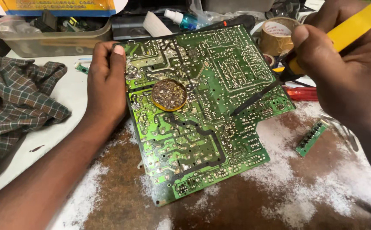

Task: The person uses a soldering iron to apply solder to various points on the back of a large green circuit board.

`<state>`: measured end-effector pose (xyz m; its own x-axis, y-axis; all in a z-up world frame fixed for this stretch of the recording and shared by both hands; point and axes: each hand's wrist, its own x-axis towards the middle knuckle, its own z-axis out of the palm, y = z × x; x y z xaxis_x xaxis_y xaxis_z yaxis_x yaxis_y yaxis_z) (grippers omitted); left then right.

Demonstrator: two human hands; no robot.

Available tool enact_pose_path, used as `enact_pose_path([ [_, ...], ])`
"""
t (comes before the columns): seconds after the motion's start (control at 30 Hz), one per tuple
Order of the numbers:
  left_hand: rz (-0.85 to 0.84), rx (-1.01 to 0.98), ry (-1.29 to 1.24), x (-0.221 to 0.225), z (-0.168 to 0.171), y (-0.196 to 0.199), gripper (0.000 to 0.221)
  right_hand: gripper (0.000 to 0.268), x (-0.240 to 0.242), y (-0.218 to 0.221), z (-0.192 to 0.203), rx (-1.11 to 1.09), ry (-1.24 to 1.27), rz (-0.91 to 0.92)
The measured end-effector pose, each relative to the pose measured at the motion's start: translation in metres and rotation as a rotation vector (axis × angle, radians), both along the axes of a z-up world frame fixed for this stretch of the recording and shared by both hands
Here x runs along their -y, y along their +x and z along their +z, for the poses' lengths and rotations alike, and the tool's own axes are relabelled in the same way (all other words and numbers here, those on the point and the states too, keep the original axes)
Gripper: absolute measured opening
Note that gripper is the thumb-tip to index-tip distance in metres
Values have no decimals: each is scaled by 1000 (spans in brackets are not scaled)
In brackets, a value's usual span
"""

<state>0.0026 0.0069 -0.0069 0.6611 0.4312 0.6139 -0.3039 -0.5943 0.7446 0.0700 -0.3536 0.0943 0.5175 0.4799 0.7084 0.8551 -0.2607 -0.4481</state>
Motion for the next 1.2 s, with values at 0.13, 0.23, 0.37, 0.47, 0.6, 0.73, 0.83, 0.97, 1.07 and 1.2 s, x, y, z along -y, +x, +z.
enact_pose_path([
  [0.13, -14, -49, -48, 0, 1, 0, 24, 29, -3, -3, 5, 20, -25, -14],
  [0.23, -29, -21, -47, 1, 1, 0, 24, 31, -3, -7, 5, 2, -17, -26],
  [0.37, 0, -19, -19, 1, 1, 0, 24, 37, -1, -8, 6, 43, -49, -39],
  [0.47, 6, -14, -17, 1, 1, 0, 24, 34, 2, -6, 6, 60, -55, -38],
  [0.6, -5, -13, -31, 1, 1, 1, 24, 35, 5, -2, 2, 19, -14, -34],
  [0.73, 5, -17, -30, 1, 0, 1, 24, 34, 5, -5, 5, 12, 16, -16],
  [0.83, -27, 11, -44, 1, -1, 2, 24, 31, 0, -12, 9, 44, 5, -33],
  [0.97, 3, -14, -35, 2, 1, 1, 24, 33, -3, -15, 12, 42, -23, -36],
  [1.07, 13, -61, -48, 4, 4, -1, 25, 34, -2, -14, 10, 48, -53, -50],
  [1.2, 22, -96, -51, 6, 8, -4, 25, 33, -2, -14, 10, 35, -50, -46],
])
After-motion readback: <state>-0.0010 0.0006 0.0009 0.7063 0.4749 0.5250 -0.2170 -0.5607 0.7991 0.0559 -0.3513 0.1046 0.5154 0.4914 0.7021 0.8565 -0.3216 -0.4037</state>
